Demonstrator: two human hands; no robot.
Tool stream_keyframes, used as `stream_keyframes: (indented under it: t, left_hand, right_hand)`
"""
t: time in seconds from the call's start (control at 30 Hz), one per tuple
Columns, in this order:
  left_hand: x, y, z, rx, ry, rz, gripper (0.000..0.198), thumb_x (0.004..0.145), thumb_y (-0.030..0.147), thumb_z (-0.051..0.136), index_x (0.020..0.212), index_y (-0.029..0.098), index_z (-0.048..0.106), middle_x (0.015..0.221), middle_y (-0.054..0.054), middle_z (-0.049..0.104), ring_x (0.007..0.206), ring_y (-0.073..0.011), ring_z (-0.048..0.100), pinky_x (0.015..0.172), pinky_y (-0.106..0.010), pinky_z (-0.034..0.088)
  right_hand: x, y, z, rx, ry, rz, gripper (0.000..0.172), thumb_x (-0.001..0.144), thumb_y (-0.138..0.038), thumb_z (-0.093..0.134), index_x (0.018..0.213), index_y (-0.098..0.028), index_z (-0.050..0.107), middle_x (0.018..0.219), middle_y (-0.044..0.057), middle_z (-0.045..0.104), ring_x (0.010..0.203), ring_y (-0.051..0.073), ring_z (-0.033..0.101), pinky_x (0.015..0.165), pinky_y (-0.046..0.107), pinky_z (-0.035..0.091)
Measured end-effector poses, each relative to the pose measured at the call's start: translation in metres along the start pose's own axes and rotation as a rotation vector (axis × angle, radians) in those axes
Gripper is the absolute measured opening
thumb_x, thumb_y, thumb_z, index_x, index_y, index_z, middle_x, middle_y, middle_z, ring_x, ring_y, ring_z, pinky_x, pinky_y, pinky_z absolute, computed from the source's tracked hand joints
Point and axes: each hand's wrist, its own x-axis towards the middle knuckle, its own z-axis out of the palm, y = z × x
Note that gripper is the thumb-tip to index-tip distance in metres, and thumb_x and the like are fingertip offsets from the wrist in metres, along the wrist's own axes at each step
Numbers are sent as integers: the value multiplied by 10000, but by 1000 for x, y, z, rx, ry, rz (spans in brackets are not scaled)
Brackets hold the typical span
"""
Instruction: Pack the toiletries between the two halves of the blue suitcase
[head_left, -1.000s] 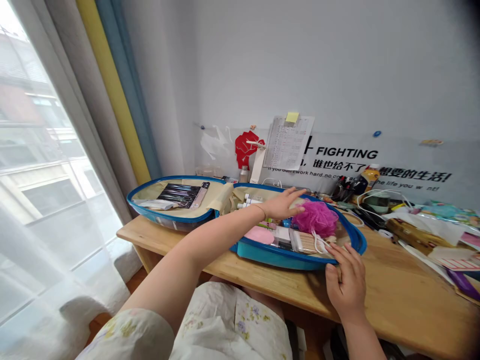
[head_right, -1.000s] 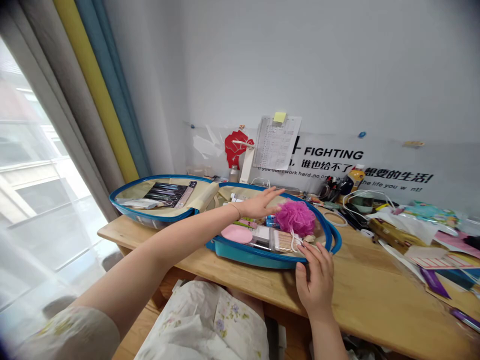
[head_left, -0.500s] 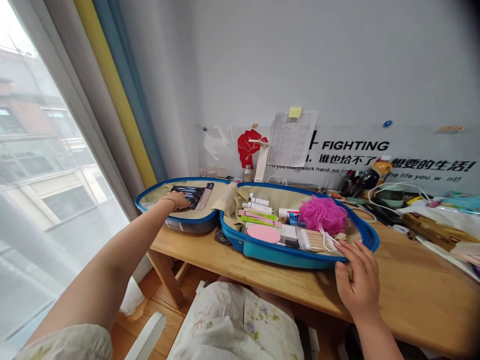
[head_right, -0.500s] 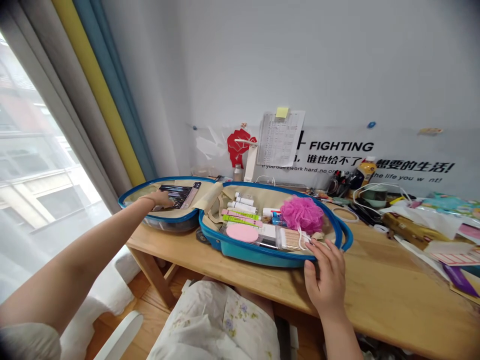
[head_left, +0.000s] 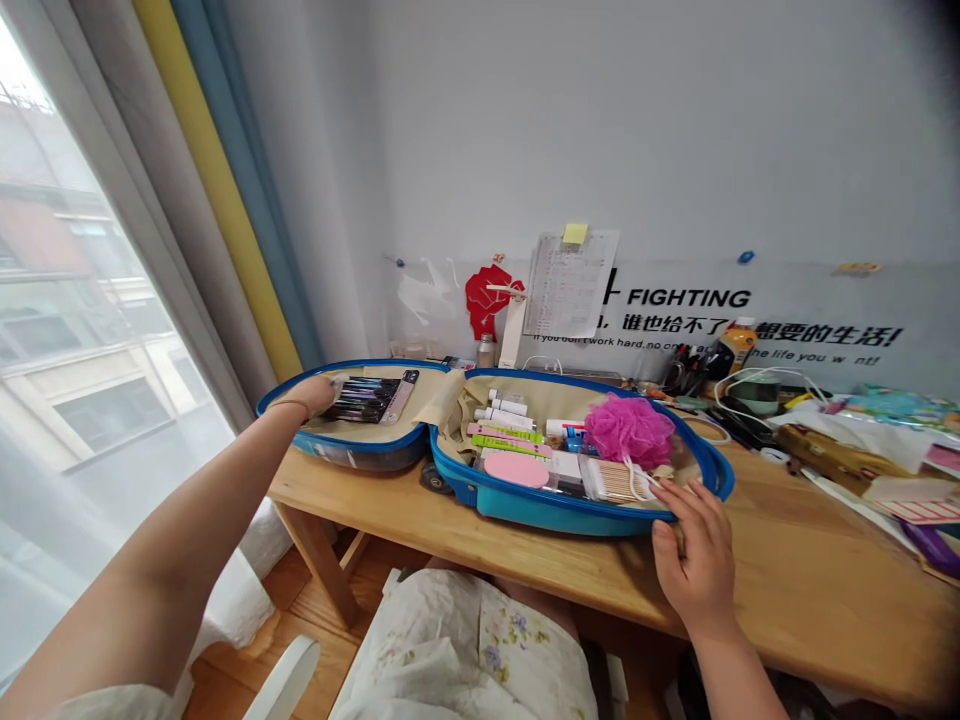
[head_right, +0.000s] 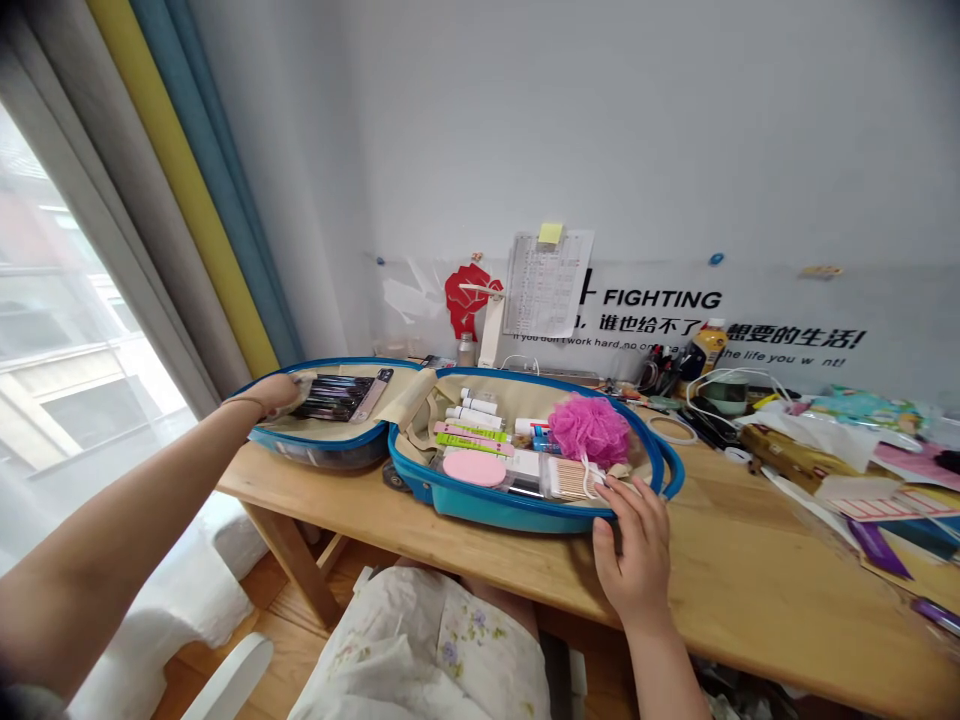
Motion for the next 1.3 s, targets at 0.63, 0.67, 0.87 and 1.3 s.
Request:
stream_keyframes:
  t: [0.63,0.67,0.87,1.3]
  left_hand:
    - [-83,289,22,-525,-141,901,547,958,174,348,1496,175,450,1512,-34,492,1379,-175,478,1178,-284,333]
    - [-86,299,28,-495,-164,926,551,948,153,359,1490,169,457,1518,-43,483,1394,-175,459,1188,-287,316]
    - [-103,322,61,-289,-320,1029,587,934,158,423,1518,112,389,1584,-151,345,1479,-229,317,1225,-377,231]
    - [-107,320,64,-147,-446,1010,626,984,562,337,1549,292,327,1631,-102,249,1512,-308,210,1185,-604,181]
  right_hand:
    - [-2,-2,1,7,7,31,318,954,-285,439,1217,-236,612,1184,107,661,1261,305,533,1076,578,399]
    - [-2,-2,1,8,7,24,323,953,-279,442,1226,-238,609,1190,106,660,1262,304,532,1075,575,401]
    - [-3,-1,0,-12,-8,29,331,959,-280,430,1243,-242,596,1204,106,652,1270,302,530,1086,571,397]
    - [-1,-2,0,17,-2,23,349,952,-273,451,1266,-247,601,1207,100,658,1284,305,517,1096,570,383]
